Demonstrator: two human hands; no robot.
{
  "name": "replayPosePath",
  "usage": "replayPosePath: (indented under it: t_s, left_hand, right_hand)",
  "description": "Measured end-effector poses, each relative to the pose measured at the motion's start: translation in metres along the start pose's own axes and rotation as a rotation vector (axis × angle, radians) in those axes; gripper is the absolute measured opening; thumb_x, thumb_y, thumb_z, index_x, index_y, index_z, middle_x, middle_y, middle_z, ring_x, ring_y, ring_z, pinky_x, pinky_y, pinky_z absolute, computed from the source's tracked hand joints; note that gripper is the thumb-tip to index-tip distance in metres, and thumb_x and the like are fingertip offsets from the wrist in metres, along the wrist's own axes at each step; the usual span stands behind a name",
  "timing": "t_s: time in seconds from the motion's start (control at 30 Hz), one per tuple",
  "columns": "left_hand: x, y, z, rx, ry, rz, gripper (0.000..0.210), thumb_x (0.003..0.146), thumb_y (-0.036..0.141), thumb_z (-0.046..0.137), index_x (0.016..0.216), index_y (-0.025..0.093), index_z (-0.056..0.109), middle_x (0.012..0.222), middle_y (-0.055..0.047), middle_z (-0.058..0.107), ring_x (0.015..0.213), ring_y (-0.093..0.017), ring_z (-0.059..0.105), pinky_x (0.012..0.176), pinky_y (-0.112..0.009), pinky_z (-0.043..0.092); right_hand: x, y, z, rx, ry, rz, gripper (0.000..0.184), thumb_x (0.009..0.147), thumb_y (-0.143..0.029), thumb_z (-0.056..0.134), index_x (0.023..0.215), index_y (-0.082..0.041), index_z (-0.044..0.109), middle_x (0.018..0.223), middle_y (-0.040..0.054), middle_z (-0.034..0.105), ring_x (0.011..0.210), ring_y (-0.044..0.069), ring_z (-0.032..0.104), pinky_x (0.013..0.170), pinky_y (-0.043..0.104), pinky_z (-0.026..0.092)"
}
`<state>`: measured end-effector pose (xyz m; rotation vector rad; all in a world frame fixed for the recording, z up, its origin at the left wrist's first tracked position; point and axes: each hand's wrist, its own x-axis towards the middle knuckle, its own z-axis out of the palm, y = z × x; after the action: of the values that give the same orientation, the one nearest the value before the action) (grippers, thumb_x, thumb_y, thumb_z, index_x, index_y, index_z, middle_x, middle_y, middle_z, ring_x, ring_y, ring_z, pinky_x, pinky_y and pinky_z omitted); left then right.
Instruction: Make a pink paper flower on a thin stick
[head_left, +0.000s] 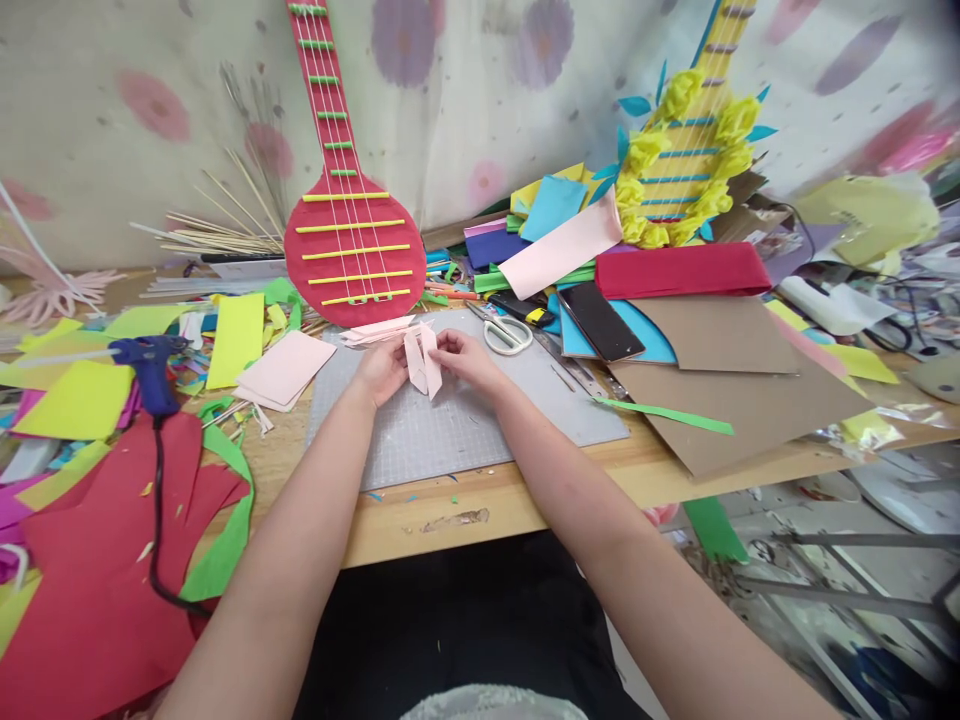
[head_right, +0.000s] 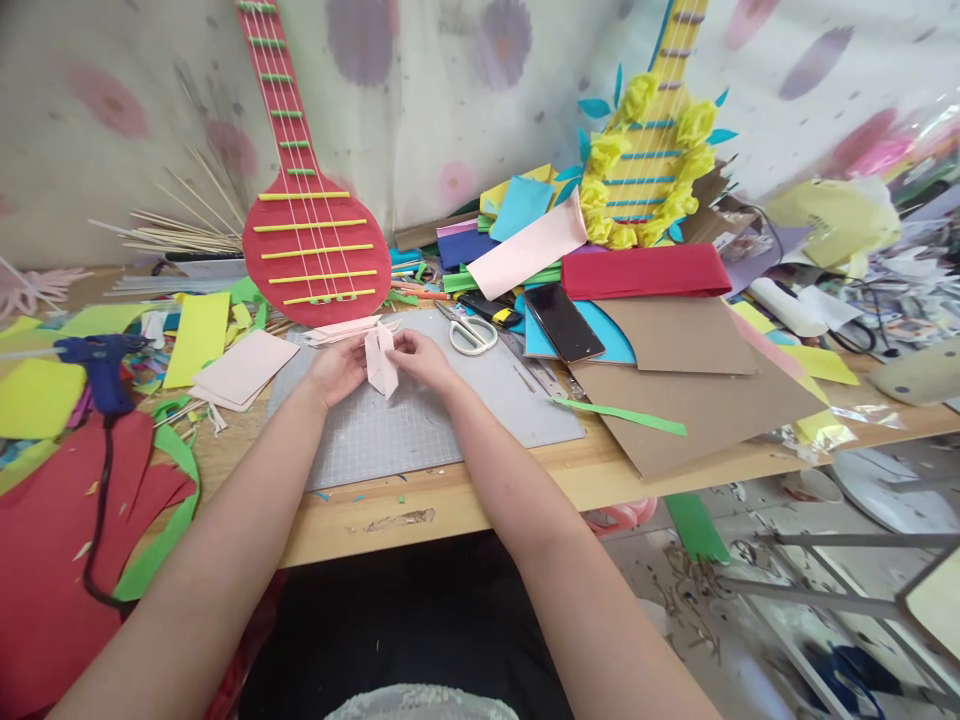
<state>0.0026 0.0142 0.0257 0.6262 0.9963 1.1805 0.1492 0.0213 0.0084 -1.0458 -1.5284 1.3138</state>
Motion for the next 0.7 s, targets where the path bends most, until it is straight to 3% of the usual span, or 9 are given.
replayPosePath:
  t_s: [0.1, 0.3, 0.43, 0.57, 0.7]
  left_hand:
    - [0.001, -0.002, -0.001, 0.009, -0.035, 0.015, 0.015, 0.079, 0.017, 0.049, 0.086, 0.014, 0.062, 0.078, -0.005, 0.066, 0.076, -0.015, 0.061, 0.077, -0.03, 0.05]
    - [-0.002, -0.001, -0.001, 0.009, -0.116, 0.02, 0.028, 0.084, 0.018, 0.042, 0.109, 0.014, 0.055, 0.102, -0.011, 0.065, 0.095, -0.017, 0.062, 0.087, -0.033, 0.048]
    - [-0.001, -0.003, -0.002, 0.018, -0.084, 0.036, 0.038, 0.078, 0.002, 0.042, 0.113, 0.012, 0.052, 0.11, -0.012, 0.063, 0.099, -0.016, 0.062, 0.093, -0.032, 0.046]
    - [0.001, -0.005, -0.004, 0.026, -0.055, 0.076, 0.037, 0.076, 0.001, 0.047, 0.111, 0.011, 0.053, 0.113, -0.014, 0.062, 0.097, -0.017, 0.063, 0.093, -0.035, 0.046]
    - [0.0, -0.006, -0.004, 0.019, -0.039, 0.09, 0.037, 0.075, 0.0, 0.05, 0.11, 0.011, 0.052, 0.112, -0.014, 0.062, 0.094, -0.016, 0.064, 0.092, -0.035, 0.047]
  right_hand:
    - [-0.002, -0.002, 0.005, -0.202, 0.097, 0.001, 0.011, 0.069, -0.027, 0.057, 0.07, -0.018, 0.05, 0.062, -0.0049, 0.051, 0.056, 0.007, 0.045, 0.055, 0.021, 0.034]
    - [0.0, 0.003, 0.004, -0.41, 0.235, 0.115, 0.011, 0.069, -0.028, 0.055, 0.067, -0.019, 0.05, 0.06, -0.0045, 0.052, 0.057, 0.009, 0.046, 0.056, 0.022, 0.032]
    - [0.005, 0.008, -0.002, -0.352, 0.271, 0.108, 0.014, 0.068, -0.032, 0.056, 0.067, -0.019, 0.049, 0.061, -0.0043, 0.052, 0.057, 0.009, 0.045, 0.055, 0.022, 0.033]
    - [0.007, 0.007, -0.008, -0.177, 0.358, 0.134, 0.015, 0.072, -0.032, 0.053, 0.066, -0.02, 0.047, 0.058, -0.0046, 0.047, 0.056, 0.009, 0.044, 0.053, 0.021, 0.035]
    - [0.006, 0.004, -0.01, -0.062, 0.293, 0.164, 0.018, 0.072, -0.032, 0.055, 0.063, -0.021, 0.044, 0.053, -0.0048, 0.043, 0.052, 0.009, 0.041, 0.049, 0.021, 0.034]
